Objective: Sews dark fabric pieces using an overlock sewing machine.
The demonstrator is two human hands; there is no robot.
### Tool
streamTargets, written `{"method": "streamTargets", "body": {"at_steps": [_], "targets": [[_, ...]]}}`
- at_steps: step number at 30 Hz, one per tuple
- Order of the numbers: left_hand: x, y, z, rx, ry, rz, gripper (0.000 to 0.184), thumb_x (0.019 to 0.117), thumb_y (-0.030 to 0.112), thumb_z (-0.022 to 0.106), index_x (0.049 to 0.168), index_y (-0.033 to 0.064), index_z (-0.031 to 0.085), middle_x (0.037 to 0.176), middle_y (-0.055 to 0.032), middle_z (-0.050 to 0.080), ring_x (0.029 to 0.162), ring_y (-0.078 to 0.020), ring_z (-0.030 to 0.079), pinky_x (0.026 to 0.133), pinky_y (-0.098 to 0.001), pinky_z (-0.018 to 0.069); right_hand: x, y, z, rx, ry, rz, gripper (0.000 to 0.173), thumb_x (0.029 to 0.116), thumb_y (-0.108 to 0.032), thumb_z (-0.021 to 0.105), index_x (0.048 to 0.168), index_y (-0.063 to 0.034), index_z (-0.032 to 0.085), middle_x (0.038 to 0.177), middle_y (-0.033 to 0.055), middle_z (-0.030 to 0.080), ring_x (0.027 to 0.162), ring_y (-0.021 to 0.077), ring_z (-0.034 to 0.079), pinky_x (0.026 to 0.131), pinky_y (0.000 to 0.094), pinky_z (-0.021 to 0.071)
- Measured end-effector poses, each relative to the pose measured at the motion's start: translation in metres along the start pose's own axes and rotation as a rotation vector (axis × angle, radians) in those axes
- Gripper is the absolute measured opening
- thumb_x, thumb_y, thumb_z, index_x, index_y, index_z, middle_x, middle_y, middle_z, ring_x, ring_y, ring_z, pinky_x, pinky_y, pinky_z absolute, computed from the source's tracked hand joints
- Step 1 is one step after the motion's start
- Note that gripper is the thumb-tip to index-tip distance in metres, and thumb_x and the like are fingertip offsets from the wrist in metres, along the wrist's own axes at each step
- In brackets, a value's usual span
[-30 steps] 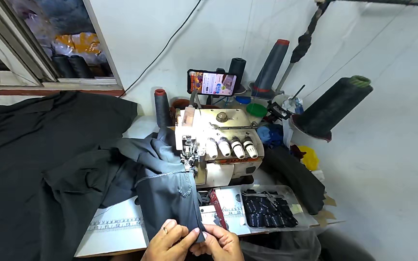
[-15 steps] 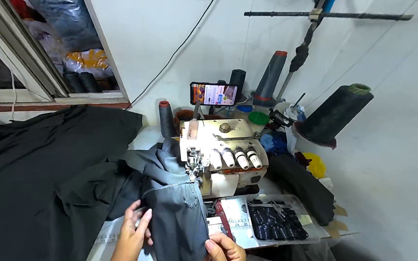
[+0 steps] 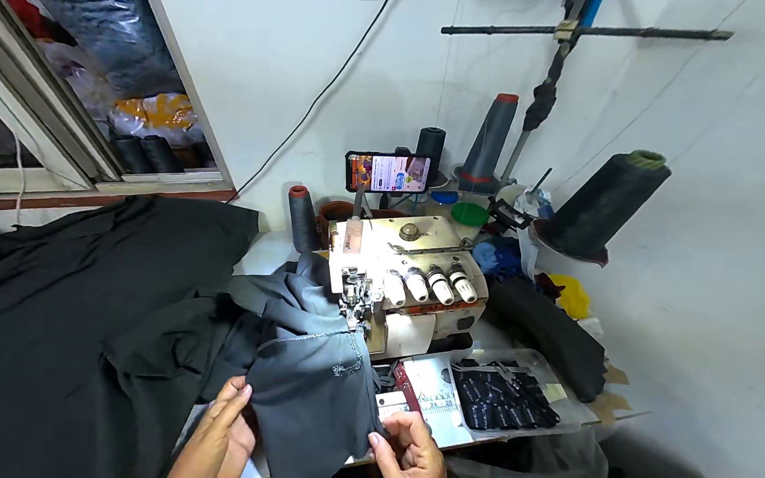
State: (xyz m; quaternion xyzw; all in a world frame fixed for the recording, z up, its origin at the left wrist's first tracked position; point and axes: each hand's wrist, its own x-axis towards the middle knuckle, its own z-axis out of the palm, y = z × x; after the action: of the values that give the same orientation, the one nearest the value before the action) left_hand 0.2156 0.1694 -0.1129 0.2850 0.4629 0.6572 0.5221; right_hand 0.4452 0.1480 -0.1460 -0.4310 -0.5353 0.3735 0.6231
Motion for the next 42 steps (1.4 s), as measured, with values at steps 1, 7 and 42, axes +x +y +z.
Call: {"method": "streamTargets", "body": {"at_steps": [1, 7, 42], "targets": [[-0.002, 0.0, 0.002, -0.072, -0.018, -0.054, 0.023, 0.1093, 0.01, 0.029, 0.114, 0.0122, 0.051, 0.107, -0.0015, 0.07, 0.101, -0.0115, 0.07, 0.09, -0.0341, 0.0597, 0.0, 0.003, 0.0, 0.003, -0.006, -0.013, 0.023, 0.0816, 0.011, 0.067, 0.104, 0.0097, 0.064, 0.089, 0.0077, 0.073, 0.073, 0.0047, 0.068, 0.069, 0.0217, 0.0593], [-0.005, -0.005, 0.004, -0.11, -0.013, -0.107, 0.021, 0.1097, 0.012, 0.029, 0.111, 0.0131, 0.05, 0.103, -0.002, 0.07, 0.096, -0.0119, 0.071, 0.084, -0.0335, 0.0617, 0.002, 0.006, -0.003, -0.006, 0.013, 0.029, 0.013, 0.0822, 0.008, 0.069, 0.095, 0.0071, 0.072, 0.084, 0.0083, 0.073, 0.069, 0.0043, 0.068, 0.066, 0.0195, 0.0587], [0.0, -0.013, 0.106, 0.907, -0.569, 0.98, 0.022, 0.1038, 0.022, 0.056, 0.11, 0.0052, 0.07, 0.118, -0.0105, 0.071, 0.114, -0.0183, 0.065, 0.1, -0.0328, 0.0514, -0.001, 0.005, 0.007, 0.241, -0.11, 0.263, 0.011, 0.0944, 0.004, 0.055, 0.096, 0.003, 0.065, 0.073, -0.0035, 0.069, 0.063, 0.0015, 0.065, 0.065, 0.0218, 0.0581]]}}
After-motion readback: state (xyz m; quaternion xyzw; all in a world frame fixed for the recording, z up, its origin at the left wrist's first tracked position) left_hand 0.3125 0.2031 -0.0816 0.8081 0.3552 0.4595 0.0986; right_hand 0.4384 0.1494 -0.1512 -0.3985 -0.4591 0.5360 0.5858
